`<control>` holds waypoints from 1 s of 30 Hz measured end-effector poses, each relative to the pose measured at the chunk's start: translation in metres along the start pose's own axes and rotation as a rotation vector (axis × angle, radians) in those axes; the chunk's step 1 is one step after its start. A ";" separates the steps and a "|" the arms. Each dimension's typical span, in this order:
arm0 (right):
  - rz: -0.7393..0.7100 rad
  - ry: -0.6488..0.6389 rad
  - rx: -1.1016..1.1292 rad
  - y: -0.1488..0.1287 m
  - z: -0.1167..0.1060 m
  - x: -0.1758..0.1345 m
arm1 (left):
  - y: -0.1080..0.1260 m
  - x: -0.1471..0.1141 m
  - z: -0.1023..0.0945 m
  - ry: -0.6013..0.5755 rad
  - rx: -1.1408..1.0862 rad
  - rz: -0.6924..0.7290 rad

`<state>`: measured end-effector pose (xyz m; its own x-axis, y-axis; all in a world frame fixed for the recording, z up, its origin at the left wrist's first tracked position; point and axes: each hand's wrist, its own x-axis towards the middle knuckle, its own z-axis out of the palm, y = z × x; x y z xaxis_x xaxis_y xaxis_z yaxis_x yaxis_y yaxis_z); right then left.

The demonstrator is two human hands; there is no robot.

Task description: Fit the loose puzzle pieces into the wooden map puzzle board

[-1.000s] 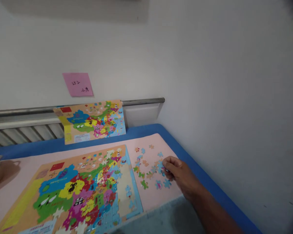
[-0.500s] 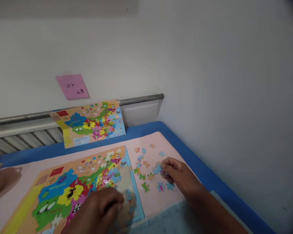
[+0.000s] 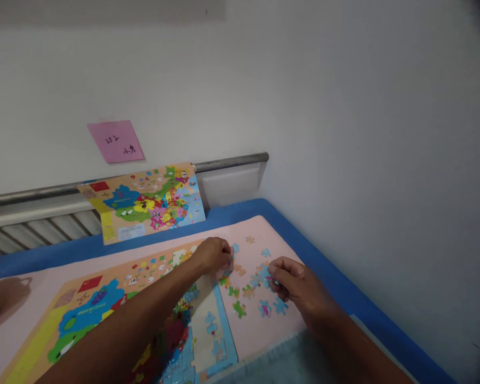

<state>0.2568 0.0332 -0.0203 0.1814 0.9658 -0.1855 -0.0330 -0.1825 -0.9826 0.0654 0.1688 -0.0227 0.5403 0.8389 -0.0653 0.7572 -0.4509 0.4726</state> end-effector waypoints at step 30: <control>0.030 -0.183 0.046 -0.006 0.019 -0.022 | 0.072 -0.183 0.009 0.260 -1.387 -0.438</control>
<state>0.2344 0.0160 -0.0107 -0.0016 0.9782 -0.2077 -0.0811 -0.2071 -0.9749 0.0248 -0.0197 0.0157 0.1738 0.9256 -0.3361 -0.1900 0.3664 0.9108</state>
